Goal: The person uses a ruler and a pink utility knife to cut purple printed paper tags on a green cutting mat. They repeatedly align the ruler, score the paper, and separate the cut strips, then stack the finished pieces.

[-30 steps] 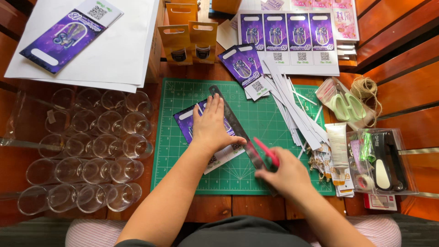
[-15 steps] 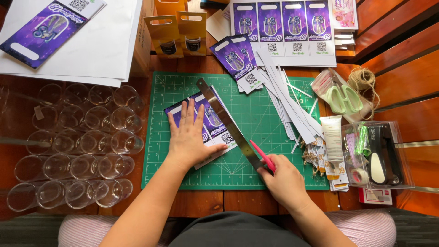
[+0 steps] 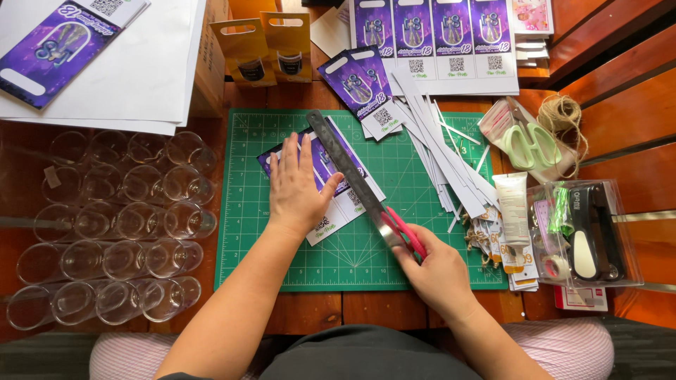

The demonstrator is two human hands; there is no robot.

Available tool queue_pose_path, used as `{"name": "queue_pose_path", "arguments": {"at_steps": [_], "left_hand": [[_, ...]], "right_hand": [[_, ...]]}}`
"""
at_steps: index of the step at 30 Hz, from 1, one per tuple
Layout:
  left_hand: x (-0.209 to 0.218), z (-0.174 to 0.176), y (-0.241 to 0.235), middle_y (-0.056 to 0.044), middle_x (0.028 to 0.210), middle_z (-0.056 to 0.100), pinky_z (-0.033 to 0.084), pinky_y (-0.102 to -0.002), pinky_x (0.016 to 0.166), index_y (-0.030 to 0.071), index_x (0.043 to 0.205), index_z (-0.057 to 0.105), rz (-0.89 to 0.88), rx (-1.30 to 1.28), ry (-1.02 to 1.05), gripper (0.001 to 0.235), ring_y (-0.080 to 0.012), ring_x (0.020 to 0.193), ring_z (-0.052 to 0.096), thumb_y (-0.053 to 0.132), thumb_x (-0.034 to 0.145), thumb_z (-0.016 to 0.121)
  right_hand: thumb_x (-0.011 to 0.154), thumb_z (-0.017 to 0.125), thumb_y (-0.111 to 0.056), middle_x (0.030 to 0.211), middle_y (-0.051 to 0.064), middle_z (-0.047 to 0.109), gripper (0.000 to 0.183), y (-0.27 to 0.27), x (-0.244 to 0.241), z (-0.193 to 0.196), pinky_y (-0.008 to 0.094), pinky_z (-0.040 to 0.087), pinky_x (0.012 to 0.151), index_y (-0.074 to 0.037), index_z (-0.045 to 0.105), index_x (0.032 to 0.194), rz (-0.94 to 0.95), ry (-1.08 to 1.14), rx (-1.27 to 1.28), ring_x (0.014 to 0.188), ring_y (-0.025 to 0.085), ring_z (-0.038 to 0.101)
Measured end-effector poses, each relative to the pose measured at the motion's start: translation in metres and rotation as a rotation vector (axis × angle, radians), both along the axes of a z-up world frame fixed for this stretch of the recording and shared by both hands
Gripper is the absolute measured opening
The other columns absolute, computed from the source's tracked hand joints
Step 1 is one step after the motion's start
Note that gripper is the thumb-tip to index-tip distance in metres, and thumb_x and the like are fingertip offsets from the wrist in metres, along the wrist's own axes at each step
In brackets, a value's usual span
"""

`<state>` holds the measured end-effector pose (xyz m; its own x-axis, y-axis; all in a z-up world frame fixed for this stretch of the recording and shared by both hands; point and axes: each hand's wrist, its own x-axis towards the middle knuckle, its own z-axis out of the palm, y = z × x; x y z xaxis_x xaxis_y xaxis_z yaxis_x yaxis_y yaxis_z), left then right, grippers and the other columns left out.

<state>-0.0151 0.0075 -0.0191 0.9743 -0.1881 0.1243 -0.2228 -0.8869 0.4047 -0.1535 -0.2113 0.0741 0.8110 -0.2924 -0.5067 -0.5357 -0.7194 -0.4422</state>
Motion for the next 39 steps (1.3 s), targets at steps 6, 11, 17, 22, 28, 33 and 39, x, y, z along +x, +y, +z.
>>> {"name": "queue_pose_path", "arguments": {"at_steps": [6,11,17,22,28,33,39], "left_hand": [[0.016,0.007,-0.008,-0.023,0.166,0.025,0.016,-0.057,0.126,0.006,0.159,0.036,-0.156,-0.022,-0.047,0.097,-0.0381,0.156,0.023,0.071,0.09,0.059],[0.029,-0.009,-0.012,-0.018,0.165,0.032,0.017,-0.053,0.127,0.011,0.159,0.036,-0.161,0.046,0.013,0.099,-0.0326,0.156,0.027,0.076,0.087,0.057],[0.029,0.006,-0.011,-0.018,0.169,0.018,0.009,-0.05,0.128,0.011,0.162,0.026,-0.193,0.108,0.095,0.106,-0.0319,0.157,0.015,0.081,0.086,0.05],[0.024,0.014,-0.002,-0.018,0.171,0.002,0.002,-0.046,0.127,0.01,0.164,0.014,-0.236,0.158,0.152,0.114,-0.0311,0.159,0.002,0.084,0.085,0.049],[0.026,0.017,-0.007,-0.019,0.17,0.01,0.004,-0.049,0.127,0.004,0.161,0.026,-0.223,0.125,0.138,0.114,-0.0326,0.158,0.006,0.078,0.082,0.061],[0.028,0.02,-0.013,-0.022,0.17,0.012,0.005,-0.05,0.128,-0.004,0.156,0.027,-0.24,0.04,0.11,0.117,-0.0344,0.158,0.009,0.074,0.08,0.068],[0.027,0.023,-0.009,-0.021,0.169,0.018,0.007,-0.05,0.127,-0.002,0.158,0.027,-0.264,0.033,0.098,0.133,-0.0345,0.157,0.013,0.081,0.067,0.077]], "right_hand": [[0.074,0.085,-0.03,0.107,0.007,0.078,0.054,-0.006,-0.004,-0.029,0.048,0.058,0.089,-0.031,0.071,0.126,0.059,-0.221,-0.004,0.103,0.036,0.073],[0.076,0.084,-0.028,0.104,0.004,0.073,0.053,-0.011,-0.009,-0.048,0.048,0.06,0.085,-0.028,0.07,0.127,0.121,-0.347,-0.052,0.1,0.034,0.073],[0.077,0.08,-0.033,0.111,-0.001,0.068,0.055,-0.015,-0.01,-0.053,0.043,0.06,0.079,-0.026,0.067,0.13,0.215,-0.353,-0.029,0.097,0.027,0.071],[0.084,0.074,-0.034,0.113,-0.001,0.067,0.051,-0.015,-0.019,-0.055,0.041,0.06,0.07,-0.022,0.066,0.133,0.263,-0.346,0.017,0.092,0.022,0.069],[0.082,0.075,-0.034,0.114,-0.002,0.066,0.052,-0.015,-0.018,-0.061,0.043,0.059,0.071,-0.025,0.067,0.132,0.238,-0.335,0.003,0.092,0.023,0.069],[0.083,0.074,-0.032,0.111,-0.003,0.066,0.05,-0.014,-0.015,-0.058,0.041,0.06,0.07,-0.024,0.068,0.132,0.234,-0.369,0.011,0.09,0.022,0.069],[0.082,0.075,-0.033,0.112,-0.003,0.066,0.052,-0.02,-0.011,-0.062,0.042,0.059,0.068,-0.026,0.067,0.133,0.241,-0.342,0.018,0.089,0.023,0.069]]}}
